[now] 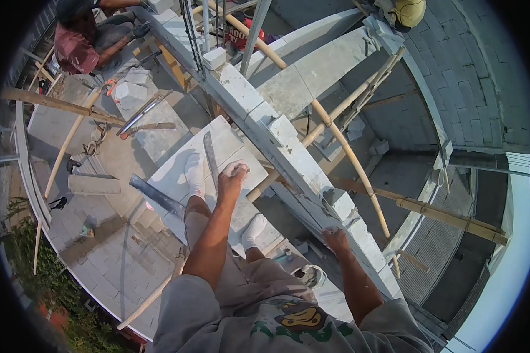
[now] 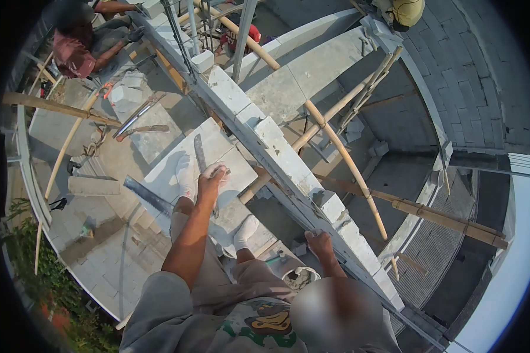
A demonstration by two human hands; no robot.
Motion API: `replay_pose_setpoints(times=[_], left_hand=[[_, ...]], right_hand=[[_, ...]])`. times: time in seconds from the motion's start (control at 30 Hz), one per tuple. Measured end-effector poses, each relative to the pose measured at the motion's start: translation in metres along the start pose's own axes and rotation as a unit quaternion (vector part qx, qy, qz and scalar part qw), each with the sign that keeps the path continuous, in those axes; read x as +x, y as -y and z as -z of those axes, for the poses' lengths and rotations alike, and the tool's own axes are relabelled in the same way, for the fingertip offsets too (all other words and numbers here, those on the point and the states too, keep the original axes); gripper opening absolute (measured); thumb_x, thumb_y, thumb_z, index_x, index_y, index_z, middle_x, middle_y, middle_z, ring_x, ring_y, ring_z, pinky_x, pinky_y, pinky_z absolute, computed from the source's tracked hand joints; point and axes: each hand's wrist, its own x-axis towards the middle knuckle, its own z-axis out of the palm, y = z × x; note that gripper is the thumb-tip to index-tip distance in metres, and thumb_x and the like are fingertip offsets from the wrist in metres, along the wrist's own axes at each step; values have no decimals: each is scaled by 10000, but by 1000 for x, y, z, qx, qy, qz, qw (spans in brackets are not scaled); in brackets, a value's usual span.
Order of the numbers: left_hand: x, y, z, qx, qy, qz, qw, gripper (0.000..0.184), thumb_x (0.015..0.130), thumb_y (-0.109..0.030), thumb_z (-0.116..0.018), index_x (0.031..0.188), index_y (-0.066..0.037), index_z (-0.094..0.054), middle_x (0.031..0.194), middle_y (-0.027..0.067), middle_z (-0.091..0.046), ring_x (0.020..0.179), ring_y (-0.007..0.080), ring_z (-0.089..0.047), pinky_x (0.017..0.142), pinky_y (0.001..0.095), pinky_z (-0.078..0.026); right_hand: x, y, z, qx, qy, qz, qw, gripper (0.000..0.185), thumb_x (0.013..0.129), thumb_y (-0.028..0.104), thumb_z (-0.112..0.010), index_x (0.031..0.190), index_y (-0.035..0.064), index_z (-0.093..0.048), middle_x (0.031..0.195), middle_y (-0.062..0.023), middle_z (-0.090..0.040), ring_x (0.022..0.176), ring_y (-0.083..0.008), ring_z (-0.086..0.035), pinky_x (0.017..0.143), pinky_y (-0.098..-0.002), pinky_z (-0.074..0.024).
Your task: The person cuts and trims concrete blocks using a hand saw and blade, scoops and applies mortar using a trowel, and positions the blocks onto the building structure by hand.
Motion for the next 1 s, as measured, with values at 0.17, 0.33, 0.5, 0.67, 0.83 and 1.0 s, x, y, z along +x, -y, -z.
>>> replay_pose_setpoints(times=[0.17, 0.33, 0.5, 0.67, 0.83, 1.0], left_hand=[[28, 53, -3, 73, 61, 8, 995, 385, 875, -309, -636, 1097, 5, -637, 939, 111, -690, 801, 175, -667, 661, 308, -506], [50, 21, -1, 100, 95, 1, 990, 353, 884, -268, -642, 1082, 24, -637, 949, 144, -690, 851, 200, -668, 762, 313, -512], [72, -15, 7, -32, 40, 54, 997, 463, 877, -383, -640, 1142, -4, -623, 974, 73, -666, 864, 151, -625, 739, 276, -462], [91, -36, 20, -48, 34, 59, 997, 505, 869, -389, -650, 1192, -6, -593, 1041, 86, -654, 912, 180, -631, 780, 296, -467], [108, -54, 14, -43, 40, 95, 994, 425, 893, -301, -648, 1140, 41, -595, 1008, 118, -645, 898, 173, -589, 806, 289, -458], [109, -69, 2, -14, 66, 146, 987, 446, 891, -333, -637, 1156, 23, -595, 1005, 101, -648, 908, 171, -610, 780, 291, -457]], right_hand=[[112, 139, -19, -9, -172, 119, 978, 456, 855, 352, -661, 1113, -20, -609, 804, -111, -644, 680, -183, -624, 556, -303, -489], [219, 261, -26, -40, -138, 60, 988, 983, 794, 629, -615, 1334, -152, -364, 1267, -360, -494, 1223, -421, -495, 1018, -415, -401], [250, 319, -61, -51, -142, -33, 988, 1042, 724, 681, -660, 1399, -53, -355, 1360, -292, -434, 1263, -414, -453, 991, -459, -425], [245, 327, -88, -103, -155, -65, 980, 1166, 654, 739, -674, 1437, -19, -258, 1390, -302, -345, 1277, -453, -408, 1055, -500, -359], [256, 321, -75, -86, -66, -75, 991, 1203, 630, 773, -668, 1426, -26, -248, 1388, -296, -334, 1266, -457, -420, 1008, -516, -425], [246, 330, -16, -96, 182, -22, 978, 990, 808, 737, -496, 1380, -57, -346, 1280, -286, -512, 1065, -374, -613, 723, -432, -603]])
